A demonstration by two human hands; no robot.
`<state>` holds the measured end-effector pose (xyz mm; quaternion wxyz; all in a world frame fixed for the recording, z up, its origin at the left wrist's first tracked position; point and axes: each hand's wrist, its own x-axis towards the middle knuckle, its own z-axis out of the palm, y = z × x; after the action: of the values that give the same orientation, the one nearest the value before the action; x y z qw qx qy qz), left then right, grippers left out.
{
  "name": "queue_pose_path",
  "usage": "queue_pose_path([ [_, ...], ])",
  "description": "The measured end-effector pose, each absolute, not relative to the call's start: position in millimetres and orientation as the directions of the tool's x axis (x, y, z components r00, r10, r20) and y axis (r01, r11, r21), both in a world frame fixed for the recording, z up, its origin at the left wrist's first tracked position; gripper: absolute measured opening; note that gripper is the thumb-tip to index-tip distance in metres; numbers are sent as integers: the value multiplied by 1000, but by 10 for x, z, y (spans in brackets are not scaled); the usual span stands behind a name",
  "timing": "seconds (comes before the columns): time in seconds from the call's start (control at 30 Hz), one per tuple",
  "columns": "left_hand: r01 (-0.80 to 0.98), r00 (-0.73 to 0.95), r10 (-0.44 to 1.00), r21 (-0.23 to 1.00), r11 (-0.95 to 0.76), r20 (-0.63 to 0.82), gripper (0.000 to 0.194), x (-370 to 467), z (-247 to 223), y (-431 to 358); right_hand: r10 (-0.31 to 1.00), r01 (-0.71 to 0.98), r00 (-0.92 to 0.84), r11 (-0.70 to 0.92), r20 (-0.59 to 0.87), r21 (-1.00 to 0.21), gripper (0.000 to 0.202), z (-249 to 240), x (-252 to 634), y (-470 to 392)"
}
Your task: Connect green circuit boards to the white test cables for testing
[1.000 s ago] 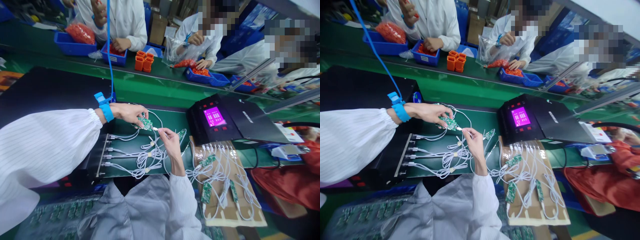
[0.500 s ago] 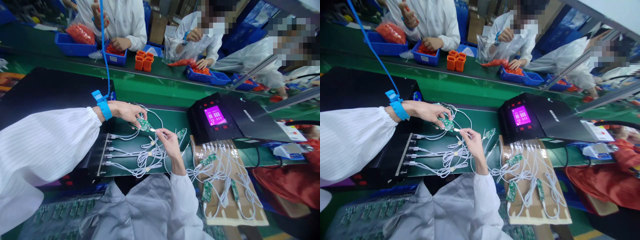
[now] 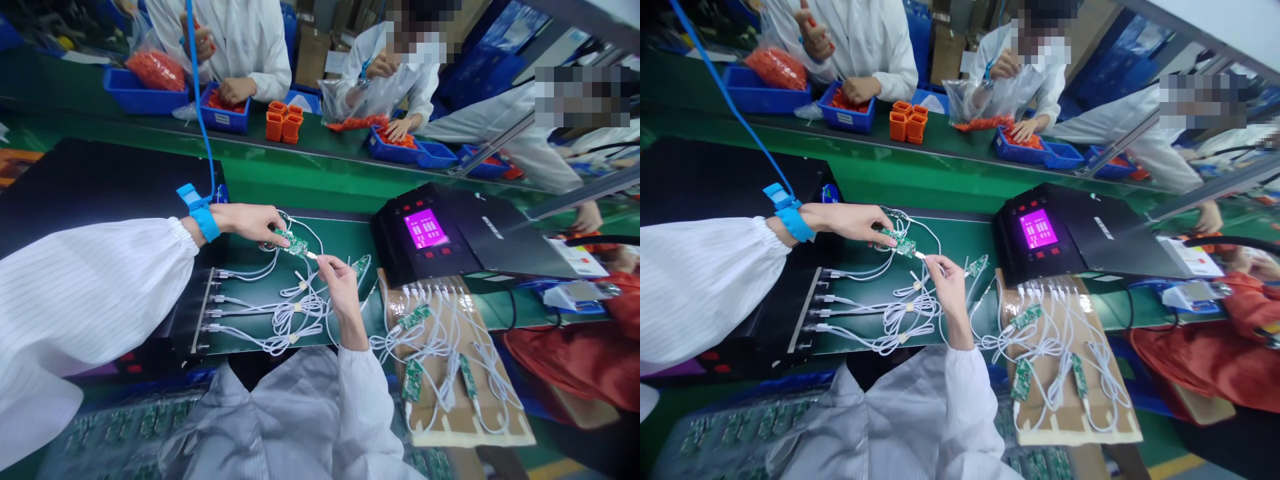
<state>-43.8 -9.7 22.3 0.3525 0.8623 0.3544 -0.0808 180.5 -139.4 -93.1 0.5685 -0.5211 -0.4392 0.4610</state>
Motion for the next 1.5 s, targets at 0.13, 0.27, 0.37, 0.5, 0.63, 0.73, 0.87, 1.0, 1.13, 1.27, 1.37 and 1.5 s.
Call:
queue_pose_path([
  [0.13, 665, 739, 570, 529, -527, -360, 41, -426, 235, -98, 978, -25, 209, 28, 23, -999, 35, -953, 1777, -1375],
  [0.27, 667, 738, 569, 518, -535, -362, 39, -423, 239, -111, 975, 7, 223, 21, 22, -1000, 38, -965, 1767, -1372],
  [0.37, 673, 734, 565, 515, -531, -376, 39, -424, 244, -120, 974, 4, 224, 24, 24, -1000, 37, -958, 1772, -1382],
  [0.5, 680, 728, 565, 511, -525, -388, 38, -426, 247, -124, 976, 50, 214, 18, 29, -999, 37, -938, 1762, -1398],
  [0.63, 692, 717, 579, 492, -528, -388, 37, -429, 240, -118, 976, 82, 217, 14, 32, -997, 37, -941, 1710, -1394],
  [0.73, 701, 709, 580, 494, -515, -402, 40, -422, 229, -108, 981, 77, 194, 8, 23, -997, 38, -930, 1707, -1378],
  [0.87, 702, 706, 580, 507, -500, -405, 46, -405, 224, -96, 969, 270, 212, 64, 124, -961, 41, -839, 1907, -1388],
  [1.0, 709, 699, 580, 512, -485, -418, 49, -423, 218, -81, 880, 703, 371, -58, 295, -709, 36, -765, 2265, -1463],
  [1.13, 723, 685, 593, 498, -479, -424, 51, -453, 192, -58, 915, 830, 390, -302, 100, -469, 20, -812, 2436, -1546],
  [1.27, 754, 650, 621, 477, -452, -438, 52, -450, 191, -54, 912, 866, 410, -381, 22, -322, 14, -897, 2343, -1577],
  [1.37, 770, 631, 628, 462, -439, -455, 51, -440, 202, -64, 904, 882, 427, -408, 34, -234, 17, -925, 2242, -1566],
  [1.5, 767, 636, 612, 471, -437, -469, 51, -443, 188, -60, 900, 893, 436, -429, 26, -137, 22, -927, 2192, -1550],
])
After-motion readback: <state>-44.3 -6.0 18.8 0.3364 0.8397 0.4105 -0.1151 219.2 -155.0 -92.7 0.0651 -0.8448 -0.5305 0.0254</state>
